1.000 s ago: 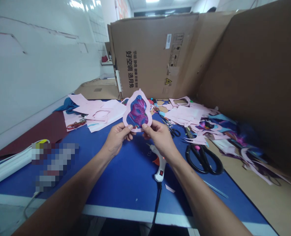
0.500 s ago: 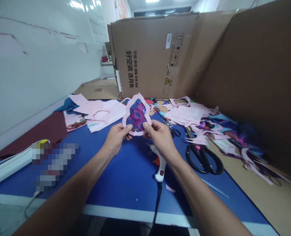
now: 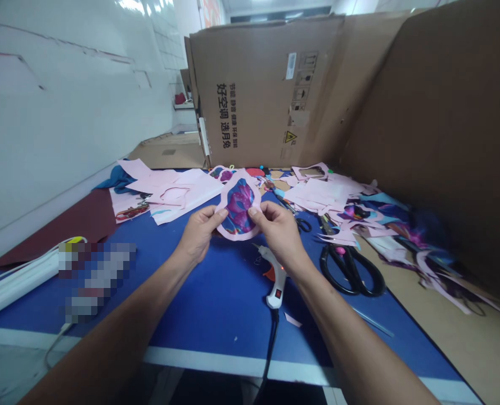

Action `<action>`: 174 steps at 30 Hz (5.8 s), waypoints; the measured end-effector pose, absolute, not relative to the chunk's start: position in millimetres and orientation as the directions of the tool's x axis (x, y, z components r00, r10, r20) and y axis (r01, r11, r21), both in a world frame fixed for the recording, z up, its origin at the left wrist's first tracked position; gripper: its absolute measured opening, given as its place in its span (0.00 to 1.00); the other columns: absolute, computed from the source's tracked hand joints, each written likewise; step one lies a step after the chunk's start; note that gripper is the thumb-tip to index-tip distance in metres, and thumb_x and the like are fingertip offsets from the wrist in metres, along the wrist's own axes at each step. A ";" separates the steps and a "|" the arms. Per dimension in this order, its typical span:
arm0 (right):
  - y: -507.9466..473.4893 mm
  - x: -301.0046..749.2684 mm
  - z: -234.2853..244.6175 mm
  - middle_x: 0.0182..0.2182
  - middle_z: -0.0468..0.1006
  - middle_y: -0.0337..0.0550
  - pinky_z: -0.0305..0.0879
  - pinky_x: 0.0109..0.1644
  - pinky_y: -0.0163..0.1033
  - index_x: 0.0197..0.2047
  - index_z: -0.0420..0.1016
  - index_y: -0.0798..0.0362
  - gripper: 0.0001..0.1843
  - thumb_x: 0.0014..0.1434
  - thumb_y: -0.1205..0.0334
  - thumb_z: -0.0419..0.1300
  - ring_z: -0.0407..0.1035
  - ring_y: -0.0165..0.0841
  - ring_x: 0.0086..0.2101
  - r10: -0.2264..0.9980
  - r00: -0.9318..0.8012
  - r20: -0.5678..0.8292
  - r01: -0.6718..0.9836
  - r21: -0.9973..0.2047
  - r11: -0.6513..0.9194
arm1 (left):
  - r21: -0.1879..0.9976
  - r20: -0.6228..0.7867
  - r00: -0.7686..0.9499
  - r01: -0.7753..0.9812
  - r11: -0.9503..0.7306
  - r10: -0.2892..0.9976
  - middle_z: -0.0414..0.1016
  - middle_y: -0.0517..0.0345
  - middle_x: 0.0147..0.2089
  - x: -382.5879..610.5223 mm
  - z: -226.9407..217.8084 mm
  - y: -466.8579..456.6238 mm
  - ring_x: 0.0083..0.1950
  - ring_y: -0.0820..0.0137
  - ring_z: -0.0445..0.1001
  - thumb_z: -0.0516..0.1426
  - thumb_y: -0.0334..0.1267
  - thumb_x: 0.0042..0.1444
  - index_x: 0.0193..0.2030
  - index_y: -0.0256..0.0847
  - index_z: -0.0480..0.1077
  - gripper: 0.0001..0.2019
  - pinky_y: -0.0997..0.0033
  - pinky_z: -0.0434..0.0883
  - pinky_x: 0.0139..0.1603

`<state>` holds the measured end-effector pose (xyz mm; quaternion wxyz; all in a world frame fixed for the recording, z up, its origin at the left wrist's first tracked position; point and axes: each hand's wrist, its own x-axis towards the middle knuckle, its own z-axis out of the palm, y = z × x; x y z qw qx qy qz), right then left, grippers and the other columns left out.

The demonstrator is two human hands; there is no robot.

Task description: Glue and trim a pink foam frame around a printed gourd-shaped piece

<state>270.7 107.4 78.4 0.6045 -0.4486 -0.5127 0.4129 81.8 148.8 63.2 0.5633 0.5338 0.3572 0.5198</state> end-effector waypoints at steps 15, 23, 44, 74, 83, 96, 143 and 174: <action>106.1 271.1 76.7 0.26 0.76 0.36 0.62 0.32 0.38 0.33 0.78 0.49 0.25 0.56 0.36 0.76 0.64 0.31 0.26 0.972 0.089 0.218 -0.011 -0.975 0.220 | 0.963 0.177 0.155 -0.230 -0.138 0.972 0.72 0.64 0.27 81.3 66.6 148.1 0.30 0.74 0.67 0.73 0.52 0.49 0.27 0.41 0.72 0.20 0.72 0.67 0.35; 106.2 272.0 77.6 0.26 0.75 0.36 0.58 0.30 0.38 0.34 0.80 0.49 0.23 0.57 0.38 0.76 0.63 0.31 0.26 0.961 0.137 0.241 -0.013 -0.970 0.245 | 0.984 0.154 0.289 -0.136 -0.119 0.945 0.71 0.62 0.27 80.4 65.9 144.7 0.29 0.74 0.64 0.73 0.51 0.51 0.26 0.41 0.72 0.20 0.73 0.62 0.32; 109.9 273.8 74.3 0.24 0.76 0.37 0.61 0.31 0.37 0.30 0.80 0.51 0.28 0.52 0.33 0.77 0.64 0.31 0.26 0.966 0.096 0.239 0.003 -0.971 0.240 | 0.980 0.147 0.252 -0.165 -0.108 0.956 0.81 0.57 0.30 80.9 64.3 149.8 0.26 0.73 0.73 0.72 0.60 0.54 0.35 0.39 0.79 0.23 0.73 0.66 0.28; 108.0 267.1 74.1 0.28 0.81 0.43 0.66 0.33 0.39 0.34 0.83 0.53 0.28 0.52 0.34 0.77 0.68 0.32 0.27 0.980 0.027 0.199 -0.013 -0.980 0.200 | 0.985 0.155 0.280 -0.115 -0.127 0.947 0.83 0.54 0.32 84.0 64.5 144.5 0.28 0.73 0.73 0.71 0.56 0.54 0.35 0.39 0.79 0.20 0.72 0.67 0.31; 106.7 266.3 74.5 0.28 0.79 0.41 0.66 0.33 0.40 0.35 0.82 0.53 0.31 0.52 0.31 0.77 0.68 0.33 0.28 0.978 -0.015 0.209 -0.008 -0.978 0.209 | 0.982 0.175 0.262 -0.121 -0.148 0.949 0.82 0.55 0.32 85.2 63.2 145.7 0.28 0.74 0.73 0.71 0.55 0.55 0.35 0.39 0.78 0.19 0.72 0.68 0.31; 107.0 266.9 74.7 0.26 0.78 0.39 0.67 0.33 0.39 0.36 0.82 0.53 0.28 0.52 0.35 0.78 0.68 0.32 0.27 0.971 -0.018 0.237 -0.020 -0.971 0.236 | 0.981 0.162 0.275 -0.149 -0.125 0.948 0.82 0.56 0.32 85.6 66.5 143.9 0.28 0.75 0.73 0.71 0.52 0.56 0.35 0.39 0.78 0.17 0.74 0.67 0.30; 107.2 266.4 75.8 0.30 0.81 0.42 0.70 0.34 0.40 0.40 0.84 0.51 0.25 0.52 0.39 0.79 0.71 0.34 0.30 0.963 0.034 0.266 -0.027 -0.963 0.267 | 0.978 0.130 0.293 -0.195 -0.074 0.947 0.82 0.56 0.32 84.2 66.4 144.5 0.27 0.75 0.73 0.70 0.52 0.56 0.37 0.40 0.77 0.17 0.74 0.66 0.29; 106.4 269.4 74.2 0.25 0.79 0.40 0.70 0.31 0.38 0.35 0.84 0.51 0.29 0.54 0.32 0.77 0.71 0.32 0.26 0.967 0.052 0.248 -0.010 -0.969 0.248 | 0.973 0.049 0.351 -0.228 0.035 0.935 0.81 0.56 0.31 83.9 66.3 143.4 0.26 0.75 0.73 0.71 0.59 0.55 0.37 0.39 0.73 0.24 0.75 0.67 0.28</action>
